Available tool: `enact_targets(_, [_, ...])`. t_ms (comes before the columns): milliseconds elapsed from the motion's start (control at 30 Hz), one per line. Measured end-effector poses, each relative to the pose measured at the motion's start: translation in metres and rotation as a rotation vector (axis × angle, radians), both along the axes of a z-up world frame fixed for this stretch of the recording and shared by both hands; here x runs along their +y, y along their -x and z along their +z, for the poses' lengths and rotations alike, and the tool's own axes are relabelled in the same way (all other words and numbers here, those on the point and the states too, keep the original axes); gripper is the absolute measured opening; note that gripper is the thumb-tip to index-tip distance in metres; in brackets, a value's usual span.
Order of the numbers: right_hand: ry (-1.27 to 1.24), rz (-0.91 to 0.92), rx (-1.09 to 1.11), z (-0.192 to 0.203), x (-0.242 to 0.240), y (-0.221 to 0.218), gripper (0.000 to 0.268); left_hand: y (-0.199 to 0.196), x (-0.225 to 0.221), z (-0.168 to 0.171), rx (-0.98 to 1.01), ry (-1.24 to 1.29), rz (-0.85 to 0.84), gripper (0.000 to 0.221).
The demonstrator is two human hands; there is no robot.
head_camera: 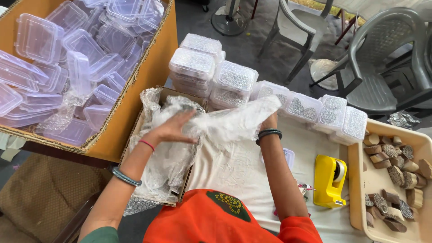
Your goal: The person places a small wooden object into a clear plastic container and closes the lid. They then wrap the container in bubble wrap and secure it with tape from a yellow dispenser. Finally, the wrapped package is stacked with other similar packages on the table.
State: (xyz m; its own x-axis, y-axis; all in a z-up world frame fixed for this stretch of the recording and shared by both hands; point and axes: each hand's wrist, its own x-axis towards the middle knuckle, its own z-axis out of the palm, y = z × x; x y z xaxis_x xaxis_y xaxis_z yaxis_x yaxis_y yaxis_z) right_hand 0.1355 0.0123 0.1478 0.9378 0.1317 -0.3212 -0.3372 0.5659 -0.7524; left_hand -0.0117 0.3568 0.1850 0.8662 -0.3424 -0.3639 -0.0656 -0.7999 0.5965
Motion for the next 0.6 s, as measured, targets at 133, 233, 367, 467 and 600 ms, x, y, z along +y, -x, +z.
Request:
enact_targets(133, [0.199,-0.007,-0.051,-0.024,-0.014,0.005,0.017,0.015,0.020,-0.111,-0.054,0.010,0.019,0.133])
enact_targets(233, [0.358,-0.049,-0.083,-0.030,-0.041,0.012,0.017,0.021,0.031,-0.133,-0.069,-0.128,0.109,0.118])
enact_targets(367, [0.588,-0.197,-0.071,-0.050,-0.122,0.047,0.022,0.019,0.014,-0.097,-0.145,-0.265,0.078,0.096])
enact_targets(467, [0.751,-0.259,-0.051,-0.081,-0.171,0.074,0.027,0.036,-0.026,0.002,-0.212,-0.287,0.148,0.082])
enact_targets(600, [0.609,-0.192,-0.039,-0.096,-0.179,0.090,0.025,0.064,-0.125,0.079,-0.526,0.550,0.203,0.081])
